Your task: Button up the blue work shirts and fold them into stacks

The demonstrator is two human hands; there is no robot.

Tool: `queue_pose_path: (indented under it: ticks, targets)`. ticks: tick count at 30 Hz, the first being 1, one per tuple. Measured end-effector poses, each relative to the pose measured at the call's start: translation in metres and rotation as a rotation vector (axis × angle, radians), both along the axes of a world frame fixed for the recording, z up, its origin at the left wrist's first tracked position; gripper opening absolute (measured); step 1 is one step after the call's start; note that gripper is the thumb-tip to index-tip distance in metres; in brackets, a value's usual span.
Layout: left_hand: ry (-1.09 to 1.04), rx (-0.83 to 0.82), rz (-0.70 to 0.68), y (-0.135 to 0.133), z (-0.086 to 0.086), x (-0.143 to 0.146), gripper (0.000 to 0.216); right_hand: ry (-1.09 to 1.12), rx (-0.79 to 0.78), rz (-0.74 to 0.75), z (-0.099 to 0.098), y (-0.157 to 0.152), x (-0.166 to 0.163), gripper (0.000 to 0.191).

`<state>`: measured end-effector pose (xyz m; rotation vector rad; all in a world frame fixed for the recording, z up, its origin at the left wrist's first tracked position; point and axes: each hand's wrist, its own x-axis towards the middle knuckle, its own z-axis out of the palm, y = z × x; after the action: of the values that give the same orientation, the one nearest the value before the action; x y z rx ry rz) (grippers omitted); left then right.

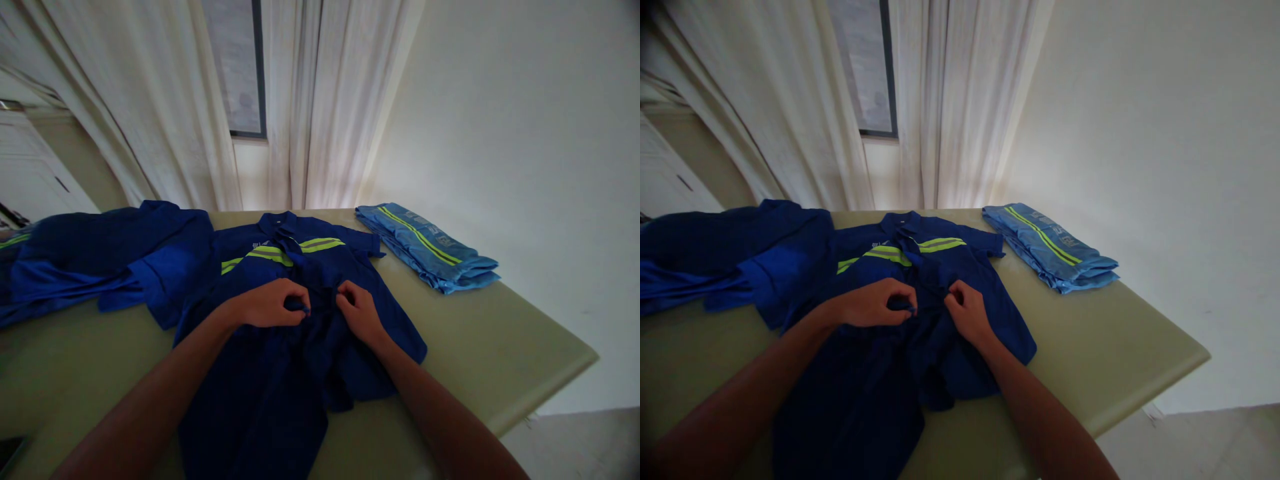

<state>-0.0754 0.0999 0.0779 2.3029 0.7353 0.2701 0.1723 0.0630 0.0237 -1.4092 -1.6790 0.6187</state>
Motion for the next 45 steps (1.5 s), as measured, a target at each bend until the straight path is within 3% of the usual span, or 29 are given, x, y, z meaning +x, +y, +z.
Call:
queue_pose_path:
  ticks: [3, 4, 6, 9, 14, 20, 26, 31, 35, 42, 45]
  targets:
    - [0.274, 0.222, 0.164, -0.001, 0.003, -0.007, 0.026, 0.173, -0.018, -0.029, 0.004, 0.005, 0.007, 0.017]
    - [0.304, 0.309, 0.203, -0.005, 0.003, -0.005, 0.032, 0.226, -0.011, -0.031, 0.006, 0.006, 0.008, 0.018]
    - [0.215, 0.365, 0.157, -0.014, 0.0, 0.007, 0.042, 0.301, 0.017, -0.025, 0.008, 0.006, 0.009, 0.021]
    - [0.006, 0.166, 0.013, -0.027, -0.006, 0.032, 0.033, 0.315, 0.066, -0.036, 0.01, 0.004, 0.009, 0.023]
    - [-0.13, -0.104, -0.044, -0.018, -0.022, 0.044, 0.033, 0.117, 0.225, -0.167, 0.011, -0.003, 0.009, 0.015]
    - [-0.35, -0.316, 0.126, 0.002, -0.048, 0.036, 0.029, -0.13, 0.309, 0.216, 0.016, -0.017, 0.0, 0.017]
    - [-0.428, -0.481, 0.173, 0.001, -0.051, 0.032, 0.032, -0.116, 0.246, 0.253, 0.016, -0.017, -0.001, 0.022]
    - [-0.482, -0.723, 0.23, 0.0, -0.054, 0.03, 0.038, -0.118, 0.254, 0.287, 0.017, -0.018, 0.001, 0.017]
    - [-0.54, -0.772, 0.254, 0.001, -0.059, 0.03, 0.038, -0.122, 0.279, 0.306, 0.017, -0.019, 0.001, 0.012]
    - [-0.552, -0.851, 0.284, 0.003, -0.059, 0.028, 0.037, -0.112, 0.38, 0.279, 0.012, -0.02, 0.001, 0.028]
    - [-0.57, -0.864, 0.292, 0.003, -0.059, 0.028, 0.039, -0.14, 0.384, 0.285, 0.011, -0.019, 0.001, 0.026]
